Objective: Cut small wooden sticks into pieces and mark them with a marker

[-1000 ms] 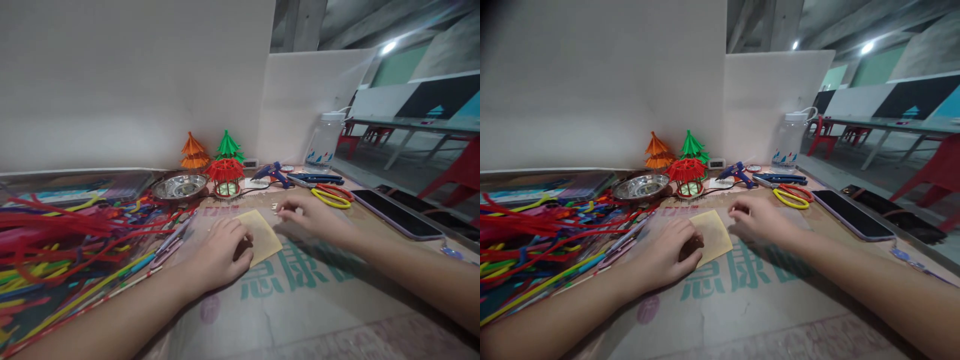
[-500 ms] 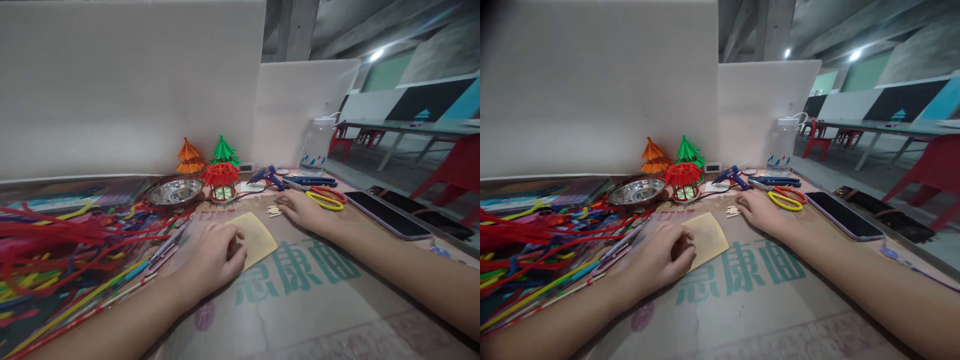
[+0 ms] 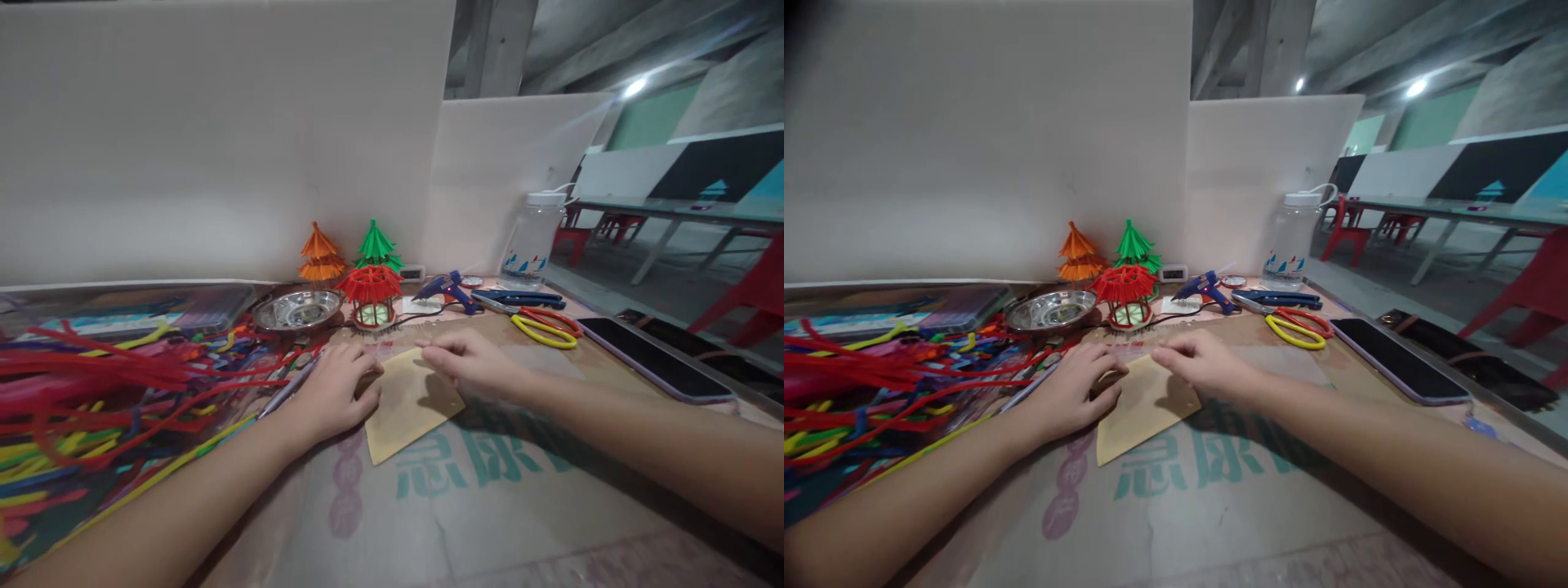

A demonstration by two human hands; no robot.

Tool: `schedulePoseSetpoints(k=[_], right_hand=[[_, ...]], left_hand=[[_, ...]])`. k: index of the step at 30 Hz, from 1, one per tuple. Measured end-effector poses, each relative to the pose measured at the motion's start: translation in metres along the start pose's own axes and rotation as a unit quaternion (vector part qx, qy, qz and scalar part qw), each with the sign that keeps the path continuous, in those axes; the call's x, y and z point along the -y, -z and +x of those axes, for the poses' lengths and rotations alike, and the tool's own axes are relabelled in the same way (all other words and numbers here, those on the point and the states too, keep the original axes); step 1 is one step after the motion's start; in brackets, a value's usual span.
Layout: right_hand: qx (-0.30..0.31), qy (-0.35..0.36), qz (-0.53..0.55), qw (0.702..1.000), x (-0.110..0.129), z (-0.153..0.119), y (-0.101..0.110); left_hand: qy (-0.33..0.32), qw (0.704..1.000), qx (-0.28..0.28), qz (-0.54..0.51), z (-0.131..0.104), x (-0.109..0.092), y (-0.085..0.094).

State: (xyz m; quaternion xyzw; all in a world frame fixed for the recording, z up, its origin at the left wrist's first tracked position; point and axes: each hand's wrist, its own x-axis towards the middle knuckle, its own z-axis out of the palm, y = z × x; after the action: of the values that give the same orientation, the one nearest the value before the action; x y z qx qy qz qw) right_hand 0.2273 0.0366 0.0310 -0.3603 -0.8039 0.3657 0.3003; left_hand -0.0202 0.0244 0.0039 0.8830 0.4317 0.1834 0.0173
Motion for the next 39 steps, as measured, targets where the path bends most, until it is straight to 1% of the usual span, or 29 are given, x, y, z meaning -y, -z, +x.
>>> schedulePoseSetpoints(k=[3,4,5,7,8,9,11,13,15,16,17,18,20,21,22,23,24,25,26,28,29,30,32,33,34,36,38,39], right_hand=[[0.081,-0.015,0.019,0.996,0.004,0.011,-0.017],[0.096,-0.013,0.042,0.994,0.005,0.011,-0.02],[0.105,-0.01,0.075,0.992,0.006,0.01,-0.023],[0.097,-0.007,0.131,0.986,0.008,0.005,-0.023],[0.092,-0.008,0.137,0.986,0.01,0.002,-0.023],[0.091,-0.007,0.123,0.988,0.011,-0.001,-0.022],[0.111,-0.004,0.075,0.991,0.014,-0.004,-0.023],[0.155,-0.004,0.048,0.987,0.016,-0.004,-0.027],[0.21,-0.018,0.058,0.976,0.018,-0.003,-0.031],[0.227,-0.021,0.073,0.971,0.019,-0.002,-0.033],[0.23,-0.018,0.088,0.969,0.02,0.0,-0.034],[0.218,-0.01,0.1,0.971,0.021,0.001,-0.035],[0.175,0.011,0.1,0.98,0.021,0.004,-0.035],[0.166,0.012,0.093,0.982,0.021,0.004,-0.035],[0.181,0.005,0.096,0.979,0.02,0.005,-0.035],[0.211,-0.003,0.115,0.971,0.019,0.005,-0.036],[0.242,-0.006,0.148,0.959,0.018,0.004,-0.037],[0.258,-0.006,0.18,0.949,0.018,0.002,-0.038],[0.252,0.001,0.205,0.946,0.019,0.0,-0.039],[0.186,0.003,0.182,0.965,0.021,-0.005,-0.039],[0.174,-0.005,0.165,0.971,0.022,-0.008,-0.038],[0.185,-0.021,0.157,0.97,0.023,-0.012,-0.035],[0.237,-0.051,0.174,0.954,0.022,-0.022,-0.026],[0.245,-0.06,0.182,0.951,0.019,-0.028,-0.019],[0.217,-0.057,0.167,0.96,0.016,-0.034,-0.011],[0.105,-0.028,0.086,0.99,0.01,-0.047,0.004],[0.063,0.004,0.01,0.998,0.007,-0.057,0.015],[0.069,0.014,-0.033,0.997,0.008,-0.06,0.015]], left_hand=[[-0.001,1.0,-0.003,0.004,0.0,0.001,-0.002],[-0.002,1.0,-0.007,0.005,0.0,0.001,-0.003],[-0.004,1.0,-0.011,0.006,0.0,0.001,-0.003],[-0.005,1.0,-0.016,0.006,0.001,0.002,-0.004],[-0.005,1.0,-0.018,0.004,0.001,0.002,-0.005],[-0.004,1.0,-0.02,0.001,0.002,0.003,-0.005],[0.001,1.0,-0.025,-0.011,0.003,0.005,-0.006],[0.007,0.999,-0.029,-0.03,0.004,0.008,-0.007],[0.013,0.999,-0.029,-0.044,0.005,0.011,-0.007],[0.016,0.998,-0.03,-0.048,0.005,0.013,-0.007],[0.018,0.998,-0.03,-0.051,0.005,0.014,-0.007],[0.02,0.998,-0.03,-0.053,0.005,0.015,-0.007],[0.022,0.998,-0.029,-0.054,0.005,0.016,-0.007],[0.021,0.998,-0.028,-0.055,0.006,0.016,-0.007],[0.021,0.998,-0.028,-0.054,0.006,0.016,-0.007],[0.021,0.998,-0.028,-0.053,0.006,0.017,-0.007],[0.021,0.998,-0.028,-0.051,0.006,0.017,-0.008],[0.02,0.998,-0.029,-0.048,0.007,0.017,-0.008],[0.019,0.998,-0.03,-0.044,0.007,0.017,-0.008],[0.017,0.999,-0.033,-0.033,0.006,0.016,-0.009],[0.016,0.999,-0.035,-0.027,0.006,0.015,-0.009],[0.016,0.999,-0.038,-0.021,0.005,0.014,-0.008],[0.018,0.999,-0.043,-0.004,0.004,0.011,-0.006],[0.021,0.999,-0.045,0.008,0.003,0.01,-0.005],[0.026,0.998,-0.047,0.021,0.002,0.01,-0.005],[0.042,0.997,-0.051,0.045,0.002,0.011,-0.005],[0.065,0.995,-0.054,0.059,0.003,0.016,-0.007],[0.077,0.993,-0.055,0.065,0.003,0.018,-0.009]])
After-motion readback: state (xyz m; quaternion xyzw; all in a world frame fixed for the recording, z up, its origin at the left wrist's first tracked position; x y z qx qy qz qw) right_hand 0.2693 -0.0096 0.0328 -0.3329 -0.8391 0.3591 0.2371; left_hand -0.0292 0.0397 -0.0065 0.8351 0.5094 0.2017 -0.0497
